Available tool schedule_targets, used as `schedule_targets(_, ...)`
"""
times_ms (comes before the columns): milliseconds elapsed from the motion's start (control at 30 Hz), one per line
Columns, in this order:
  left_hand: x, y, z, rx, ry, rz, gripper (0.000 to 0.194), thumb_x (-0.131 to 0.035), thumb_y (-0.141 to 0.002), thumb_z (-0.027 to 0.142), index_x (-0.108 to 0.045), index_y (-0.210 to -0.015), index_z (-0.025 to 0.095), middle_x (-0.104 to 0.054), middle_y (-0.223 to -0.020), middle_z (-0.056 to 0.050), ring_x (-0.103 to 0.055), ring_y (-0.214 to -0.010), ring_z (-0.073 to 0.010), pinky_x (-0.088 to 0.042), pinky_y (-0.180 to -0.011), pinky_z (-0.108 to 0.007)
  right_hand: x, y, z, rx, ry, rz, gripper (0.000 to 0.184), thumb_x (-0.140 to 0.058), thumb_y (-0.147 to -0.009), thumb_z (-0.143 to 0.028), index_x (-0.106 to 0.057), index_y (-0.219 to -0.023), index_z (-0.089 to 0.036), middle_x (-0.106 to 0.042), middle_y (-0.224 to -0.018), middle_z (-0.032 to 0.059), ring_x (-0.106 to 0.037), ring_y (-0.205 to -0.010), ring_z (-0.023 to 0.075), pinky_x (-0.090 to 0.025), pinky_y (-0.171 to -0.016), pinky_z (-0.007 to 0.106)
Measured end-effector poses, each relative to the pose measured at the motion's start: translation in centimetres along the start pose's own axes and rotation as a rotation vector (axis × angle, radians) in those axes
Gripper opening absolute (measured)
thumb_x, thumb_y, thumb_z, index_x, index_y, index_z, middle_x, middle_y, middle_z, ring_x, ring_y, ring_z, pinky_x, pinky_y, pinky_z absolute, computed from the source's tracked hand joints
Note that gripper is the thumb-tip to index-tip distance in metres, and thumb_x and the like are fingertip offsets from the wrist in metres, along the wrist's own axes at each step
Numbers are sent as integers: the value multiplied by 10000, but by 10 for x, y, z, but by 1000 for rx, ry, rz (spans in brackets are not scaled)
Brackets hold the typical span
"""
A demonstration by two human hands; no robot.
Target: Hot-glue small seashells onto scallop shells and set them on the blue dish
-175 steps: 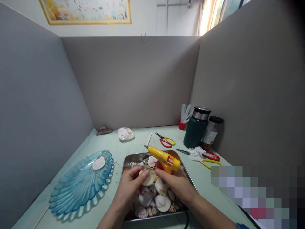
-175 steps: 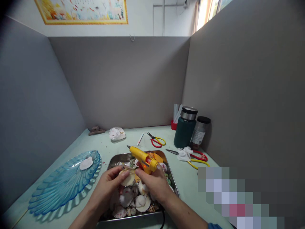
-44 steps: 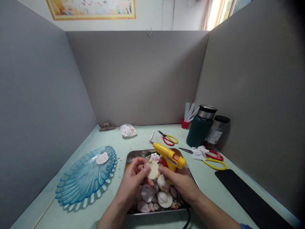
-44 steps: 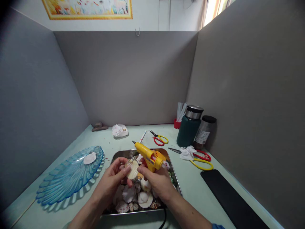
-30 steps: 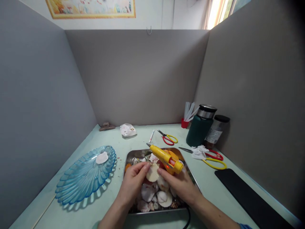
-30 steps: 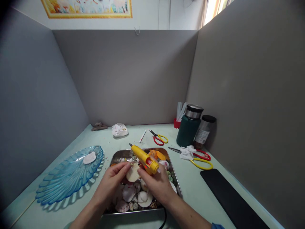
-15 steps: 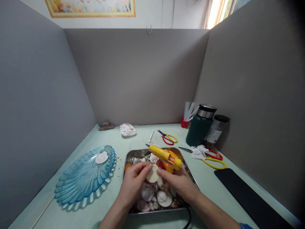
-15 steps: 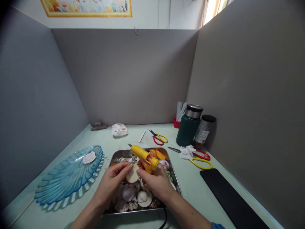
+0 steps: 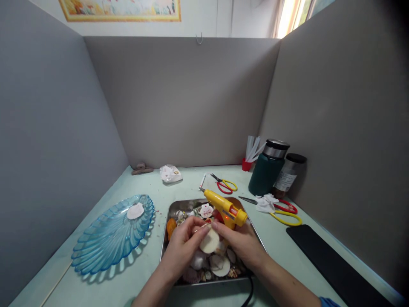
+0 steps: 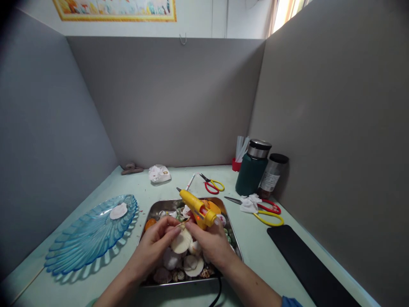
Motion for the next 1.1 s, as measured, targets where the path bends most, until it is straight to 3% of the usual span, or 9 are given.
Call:
schedule_targets(100,0,1,-1,25,79,-20,253,-630,-790,383,-577,-909,166,-605,-710,7,-534,-630,-123,-414,-561,-206,1,0,2,1,2,23,190,-679,-719,-290,-626,-870,-187,-659,-814,25,-620,-762,190,-500,-692,301)
schedule_targets(267,7,-1,-6,72,216,57,282,-672,-751,398,-554,-846,161,-593,-621,35,-521,-545,-98,-400,-510,-191,-1,0,0,6,44,-2,170,-655,-731,-283,-626,-864,-181,-652,-780,17,-615,-730,180,-488,-677,295)
schedule_targets(467,6,-4,-8,114,338,39,324,-775,-655,332,-610,-854,138,-685,-711,-12,-589,-620,-112,-447,-582,-197,-1,0,1,-32,18,17,214,-667,-699,-282,-618,-883,-184,-661,-802,28,-619,-746,194,-486,-655,300)
schedule_targets(700,6,-1,-4,151,347,26,314,-747,-688,361,-672,-876,121,-692,-740,-45,-605,-670,-138,-490,-599,-217,-3,2,-4,-32,23,12,204,-674,-689,-291,-621,-853,-180,-646,-767,18,-597,-689,171,-478,-635,291)
schedule_targets(900,5,1,2,89,401,-7,275,-628,-794,414,-567,-930,182,-658,-799,-19,-626,-690,-168,-522,-501,-245,-18,-3,-9,-83,-52,-79,162,-669,-696,-275,-610,-801,-167,-610,-694,-1,-568,-593,147,-449,-542,258)
schedule_targets(1100,12,-2,-1,62,418,46,309,-610,-801,430,-518,-955,179,-629,-751,-2,-619,-583,-144,-496,-464,-229,-29,-20,-8,-16,-85,-149,172,-683,-689,-236,-628,-834,-162,-632,-720,4,-584,-664,158,-456,-608,262)
Point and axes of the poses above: each hand's wrist, its own y-axis away from the middle knuckle, its own x-axis out of the back of the hand, z = x × y, the point moved 7 cm from there along -y, towards the middle knuckle
